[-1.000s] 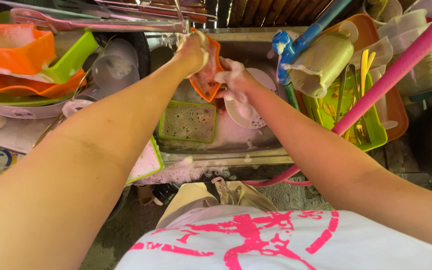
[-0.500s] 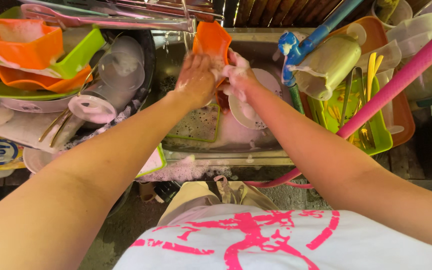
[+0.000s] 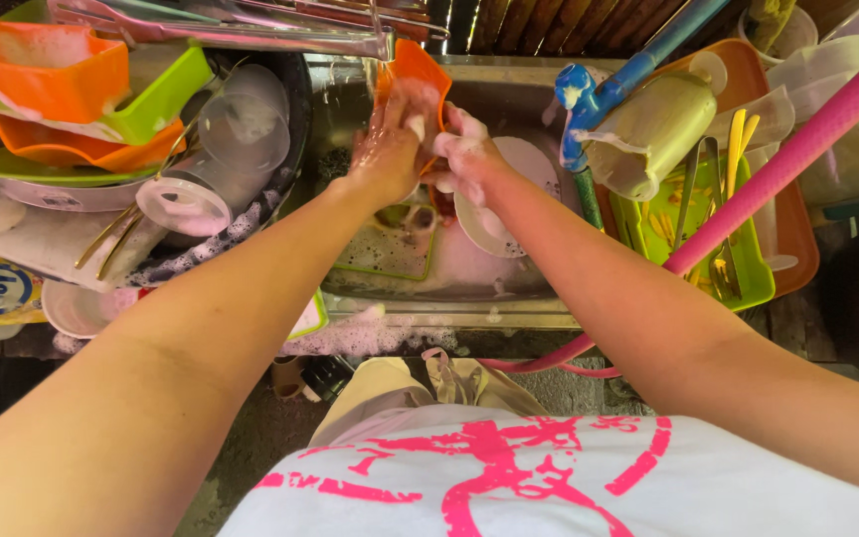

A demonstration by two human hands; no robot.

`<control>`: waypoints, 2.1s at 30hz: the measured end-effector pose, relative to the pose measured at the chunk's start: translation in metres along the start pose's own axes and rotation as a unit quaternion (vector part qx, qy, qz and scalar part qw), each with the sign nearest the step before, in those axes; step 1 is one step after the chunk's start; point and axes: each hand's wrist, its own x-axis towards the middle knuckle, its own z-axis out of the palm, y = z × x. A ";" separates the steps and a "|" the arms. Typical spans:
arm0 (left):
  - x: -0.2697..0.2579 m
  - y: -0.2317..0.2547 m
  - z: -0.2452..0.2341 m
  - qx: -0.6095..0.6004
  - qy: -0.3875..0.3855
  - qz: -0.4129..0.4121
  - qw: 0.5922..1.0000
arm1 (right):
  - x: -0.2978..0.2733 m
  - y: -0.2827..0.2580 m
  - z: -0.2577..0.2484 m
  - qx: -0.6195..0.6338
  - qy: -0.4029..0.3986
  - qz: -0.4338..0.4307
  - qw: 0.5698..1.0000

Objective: The person washes various dishes and containers by hand with a soapy sponge and rinses them under running water at an outdoor sink.

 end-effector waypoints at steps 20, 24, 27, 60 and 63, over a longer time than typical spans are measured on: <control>-0.021 -0.011 0.007 0.098 -0.030 0.107 0.989 | 0.026 0.025 0.001 -0.051 0.156 0.116 0.980; -0.010 -0.031 0.023 -0.141 0.117 0.065 0.981 | 0.042 0.023 -0.007 0.066 0.070 0.097 0.991; 0.013 -0.038 0.025 -0.429 0.069 -0.192 0.880 | 0.043 0.011 -0.009 0.033 0.085 0.047 0.995; -0.030 -0.045 -0.006 -0.604 0.025 -0.214 0.767 | -0.058 -0.046 -0.005 0.096 0.190 -0.152 0.965; -0.053 -0.028 -0.023 -0.600 0.024 -0.321 0.732 | -0.057 -0.033 -0.009 0.004 0.187 -0.124 0.974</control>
